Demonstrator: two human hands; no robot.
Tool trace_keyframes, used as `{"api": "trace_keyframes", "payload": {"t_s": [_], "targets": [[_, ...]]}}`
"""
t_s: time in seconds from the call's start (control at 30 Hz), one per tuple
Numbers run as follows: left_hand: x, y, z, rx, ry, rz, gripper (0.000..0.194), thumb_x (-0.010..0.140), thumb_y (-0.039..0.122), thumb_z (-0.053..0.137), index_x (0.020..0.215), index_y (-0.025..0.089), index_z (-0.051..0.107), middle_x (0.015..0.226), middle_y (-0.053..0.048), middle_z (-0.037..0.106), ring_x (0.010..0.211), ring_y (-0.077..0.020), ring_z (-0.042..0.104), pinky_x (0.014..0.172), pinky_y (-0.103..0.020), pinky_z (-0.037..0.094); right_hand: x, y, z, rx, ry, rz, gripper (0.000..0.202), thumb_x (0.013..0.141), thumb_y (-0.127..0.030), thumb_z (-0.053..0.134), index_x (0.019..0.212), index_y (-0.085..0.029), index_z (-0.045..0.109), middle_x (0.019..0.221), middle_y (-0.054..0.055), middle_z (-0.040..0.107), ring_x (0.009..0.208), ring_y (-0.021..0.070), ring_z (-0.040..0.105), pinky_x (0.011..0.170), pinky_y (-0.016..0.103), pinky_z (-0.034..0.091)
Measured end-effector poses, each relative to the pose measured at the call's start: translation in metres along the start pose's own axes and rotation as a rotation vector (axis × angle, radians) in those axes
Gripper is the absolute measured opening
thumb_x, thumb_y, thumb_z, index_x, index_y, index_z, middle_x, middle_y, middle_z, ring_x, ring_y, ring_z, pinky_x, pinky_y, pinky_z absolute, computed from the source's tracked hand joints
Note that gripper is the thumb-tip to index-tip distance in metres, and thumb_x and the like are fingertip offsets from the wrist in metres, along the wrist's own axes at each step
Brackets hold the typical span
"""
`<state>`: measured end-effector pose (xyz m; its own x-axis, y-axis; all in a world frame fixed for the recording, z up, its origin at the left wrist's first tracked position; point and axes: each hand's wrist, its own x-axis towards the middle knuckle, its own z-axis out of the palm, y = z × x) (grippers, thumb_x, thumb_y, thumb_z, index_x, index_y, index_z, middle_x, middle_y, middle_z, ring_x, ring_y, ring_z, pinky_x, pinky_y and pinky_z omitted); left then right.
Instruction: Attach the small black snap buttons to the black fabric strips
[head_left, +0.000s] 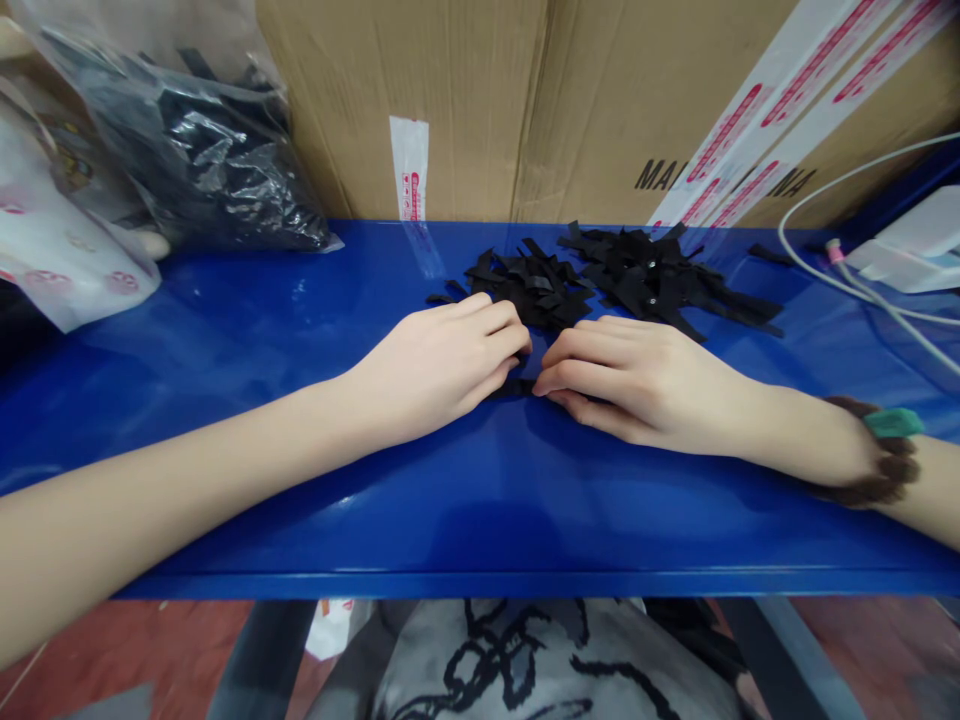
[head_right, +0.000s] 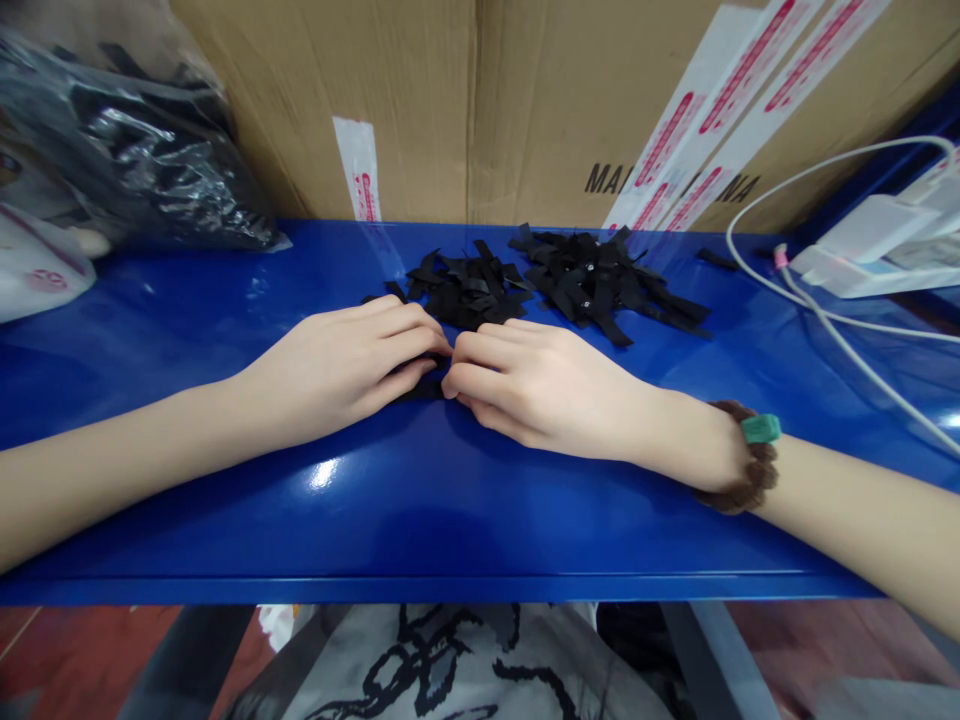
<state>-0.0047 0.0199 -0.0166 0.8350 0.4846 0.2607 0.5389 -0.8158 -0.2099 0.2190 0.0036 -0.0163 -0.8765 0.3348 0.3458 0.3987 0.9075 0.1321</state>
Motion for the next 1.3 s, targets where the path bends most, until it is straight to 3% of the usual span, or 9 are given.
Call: {"api": "trace_keyframes", "payload": {"t_s": [1.3], "targets": [[-0.0002, 0.0010, 0.0017, 0.028, -0.032, -0.004, 0.032, 0.098, 0.025, 0.031, 0.104, 0.015, 0.061, 0.105, -0.008, 0.062, 0.094, -0.0220, 0.057, 0.083, -0.036, 0.051, -0.0032, 0.0011, 0.0051, 0.004, -0.018, 0.042, 0.023, 0.096, -0.025, 0.044, 0.100, -0.013, 0.063, 0.098, 0.011, 0.063, 0.085, 0.0196, 0.061, 0.076, 0.033, 0.050]]}}
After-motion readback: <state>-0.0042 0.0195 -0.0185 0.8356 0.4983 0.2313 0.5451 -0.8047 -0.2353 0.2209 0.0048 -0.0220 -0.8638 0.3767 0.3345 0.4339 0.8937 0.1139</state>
